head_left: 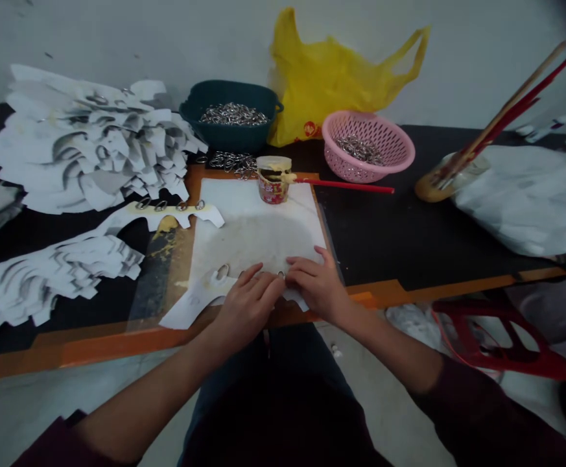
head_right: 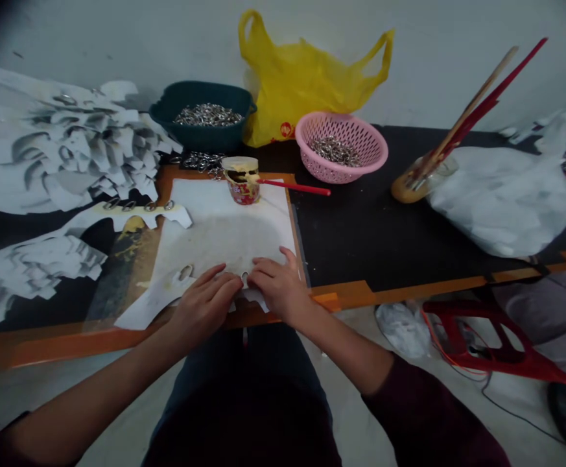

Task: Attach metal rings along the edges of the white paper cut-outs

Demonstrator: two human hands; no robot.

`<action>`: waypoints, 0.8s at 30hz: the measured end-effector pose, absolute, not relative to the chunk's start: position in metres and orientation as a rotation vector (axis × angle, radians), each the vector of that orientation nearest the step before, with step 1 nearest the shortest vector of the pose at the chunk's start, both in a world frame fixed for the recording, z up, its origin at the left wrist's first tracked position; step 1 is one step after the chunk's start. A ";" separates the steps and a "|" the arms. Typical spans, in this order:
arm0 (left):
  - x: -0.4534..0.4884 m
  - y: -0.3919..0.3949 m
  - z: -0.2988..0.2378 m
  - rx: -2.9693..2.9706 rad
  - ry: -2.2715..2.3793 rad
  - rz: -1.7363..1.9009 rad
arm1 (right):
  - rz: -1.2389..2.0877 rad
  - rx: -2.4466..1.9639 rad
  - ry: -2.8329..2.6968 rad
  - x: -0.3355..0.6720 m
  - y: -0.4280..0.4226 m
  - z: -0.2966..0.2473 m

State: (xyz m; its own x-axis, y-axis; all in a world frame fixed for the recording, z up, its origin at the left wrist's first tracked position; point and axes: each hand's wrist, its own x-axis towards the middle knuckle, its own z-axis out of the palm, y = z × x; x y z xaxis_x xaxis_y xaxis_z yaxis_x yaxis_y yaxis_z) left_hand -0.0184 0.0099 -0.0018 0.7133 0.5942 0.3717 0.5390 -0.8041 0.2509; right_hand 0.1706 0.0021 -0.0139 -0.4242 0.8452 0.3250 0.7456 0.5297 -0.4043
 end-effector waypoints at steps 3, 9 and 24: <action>-0.017 0.010 0.006 2.873 0.844 0.621 | 0.177 -1.216 -2.345 0.173 0.005 -0.018; -0.019 0.011 0.013 2.968 0.736 0.545 | 0.125 -1.106 -2.395 0.175 0.009 -0.016; -0.023 0.003 0.002 2.881 0.802 0.505 | 0.218 -1.027 -2.413 0.187 0.008 -0.012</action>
State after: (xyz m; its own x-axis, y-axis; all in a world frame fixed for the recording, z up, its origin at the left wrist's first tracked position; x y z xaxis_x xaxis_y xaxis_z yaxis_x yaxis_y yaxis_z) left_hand -0.0235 0.0030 0.0022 0.8054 0.5188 0.2868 0.4828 -0.8548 0.1905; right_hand 0.1870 0.0080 -0.0122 -0.5874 0.7105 0.3875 0.6295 0.7020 -0.3330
